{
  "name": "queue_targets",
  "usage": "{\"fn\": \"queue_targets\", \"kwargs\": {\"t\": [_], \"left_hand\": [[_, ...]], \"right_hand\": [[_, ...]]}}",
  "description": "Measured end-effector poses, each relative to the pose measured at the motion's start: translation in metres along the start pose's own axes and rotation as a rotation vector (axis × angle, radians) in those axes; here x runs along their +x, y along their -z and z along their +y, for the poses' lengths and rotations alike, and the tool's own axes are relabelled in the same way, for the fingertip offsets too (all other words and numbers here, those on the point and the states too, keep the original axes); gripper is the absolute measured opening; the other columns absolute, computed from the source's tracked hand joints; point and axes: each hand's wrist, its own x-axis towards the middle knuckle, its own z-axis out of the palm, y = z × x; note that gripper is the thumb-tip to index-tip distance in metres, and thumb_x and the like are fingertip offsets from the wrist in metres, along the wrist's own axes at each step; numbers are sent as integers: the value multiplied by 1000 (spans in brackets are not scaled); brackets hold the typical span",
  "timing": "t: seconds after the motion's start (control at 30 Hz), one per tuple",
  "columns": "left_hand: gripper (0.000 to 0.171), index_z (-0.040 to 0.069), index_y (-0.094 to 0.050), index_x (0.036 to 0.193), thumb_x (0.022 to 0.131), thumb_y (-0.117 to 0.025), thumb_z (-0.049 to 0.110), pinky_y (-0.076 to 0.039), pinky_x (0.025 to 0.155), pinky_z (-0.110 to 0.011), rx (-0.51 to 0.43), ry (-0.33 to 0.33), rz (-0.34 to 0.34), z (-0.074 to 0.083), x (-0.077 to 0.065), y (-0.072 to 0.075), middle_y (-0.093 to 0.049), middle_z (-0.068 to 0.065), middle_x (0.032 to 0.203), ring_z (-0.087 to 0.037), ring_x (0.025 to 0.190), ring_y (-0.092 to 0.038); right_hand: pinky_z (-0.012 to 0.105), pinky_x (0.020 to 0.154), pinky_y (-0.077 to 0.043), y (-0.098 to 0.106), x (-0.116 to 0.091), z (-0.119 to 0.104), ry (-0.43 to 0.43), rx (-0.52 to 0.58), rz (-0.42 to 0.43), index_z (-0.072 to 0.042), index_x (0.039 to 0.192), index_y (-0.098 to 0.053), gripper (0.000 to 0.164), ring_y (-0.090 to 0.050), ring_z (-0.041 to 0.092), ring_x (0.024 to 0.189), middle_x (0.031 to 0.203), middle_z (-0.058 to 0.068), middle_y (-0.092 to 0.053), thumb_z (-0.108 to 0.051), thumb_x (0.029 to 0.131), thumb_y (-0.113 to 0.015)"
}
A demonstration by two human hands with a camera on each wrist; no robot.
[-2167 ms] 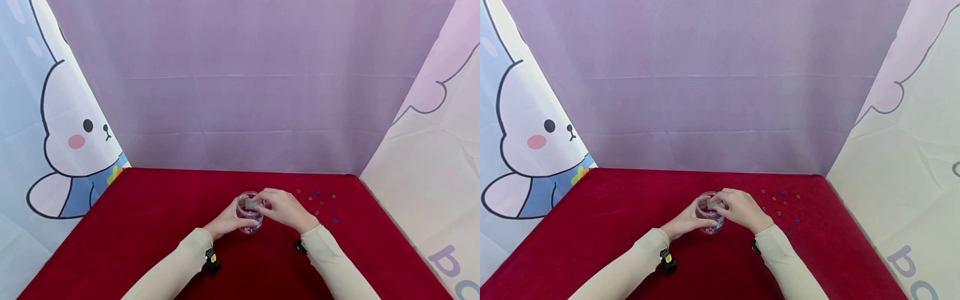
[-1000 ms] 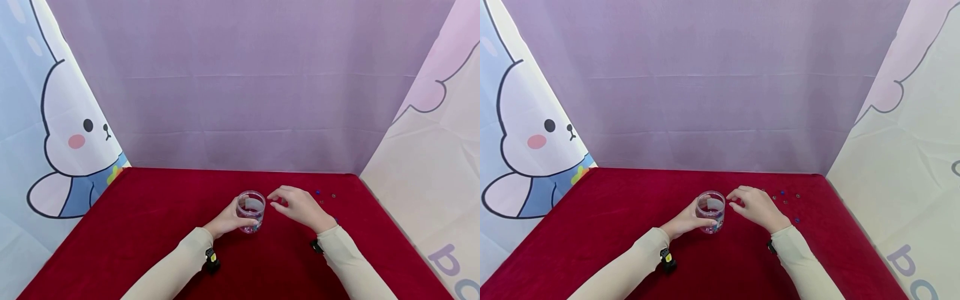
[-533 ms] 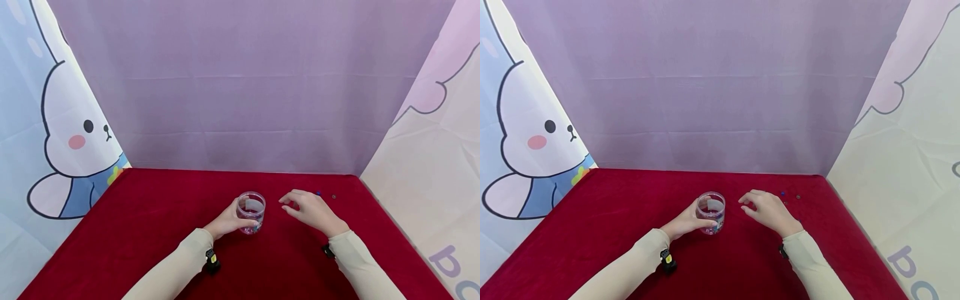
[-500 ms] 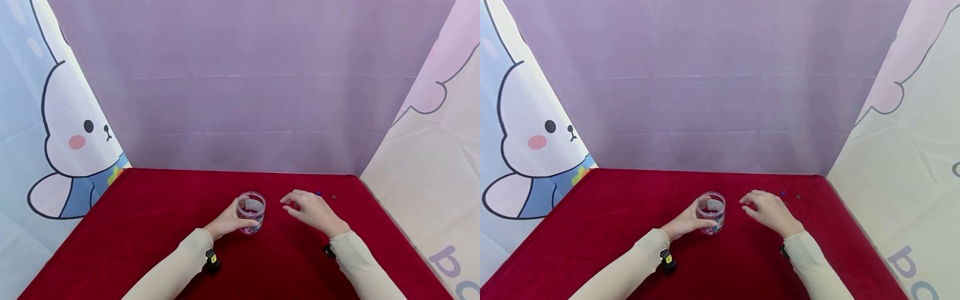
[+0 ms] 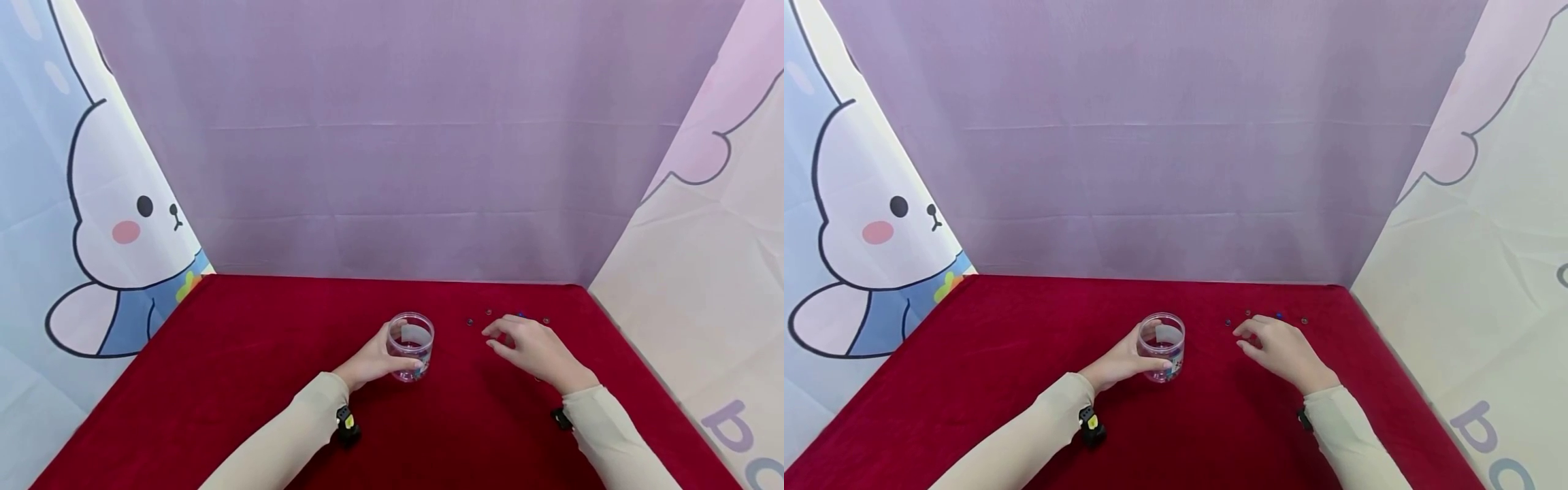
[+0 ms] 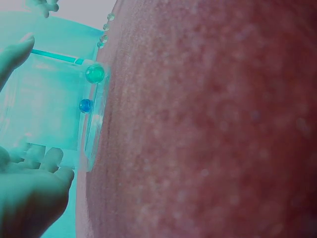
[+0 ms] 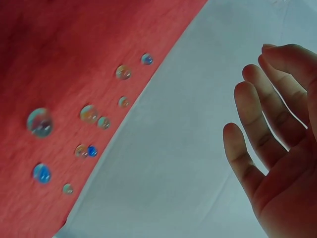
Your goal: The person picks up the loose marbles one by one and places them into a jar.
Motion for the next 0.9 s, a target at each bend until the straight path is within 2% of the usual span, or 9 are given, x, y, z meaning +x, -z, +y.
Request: {"fn": "queue_targets", "kwargs": {"t": [0.2,0.5,0.73,0.9], "left_hand": [[93,19,-27,155,83,-85,33,-43,105,-50,-6,0,-2,1,-2,1,-40,-3,148,-24,128,-44],[93,19,-27,155,83,-84,32,-43,104,-50,-9,-6,-2,1,-3,1,-39,-3,150,-25,129,-44],[93,19,-26,155,83,-84,34,-44,104,-49,-6,0,-4,1,-2,0,-39,-3,150,-25,129,-44],[93,19,-26,155,83,-84,33,-44,104,-50,-5,0,-4,1,-2,1,-39,-4,150,-25,129,-44]], "right_hand": [[26,61,-49,1,-11,9,-30,-24,-15,-20,104,-74,17,-57,4,72,97,-10,-67,-17,88,-78],[32,66,-53,8,-28,21,-63,-42,-11,-19,102,-75,18,-61,10,78,96,-9,-68,-14,86,-79],[30,65,-53,11,-40,31,-103,-30,-27,-18,102,-75,18,-62,13,79,94,-10,-67,-12,85,-80],[28,65,-53,13,-47,36,-133,-9,-45,-16,105,-75,21,-59,7,75,96,-8,-68,-13,84,-81]]}}
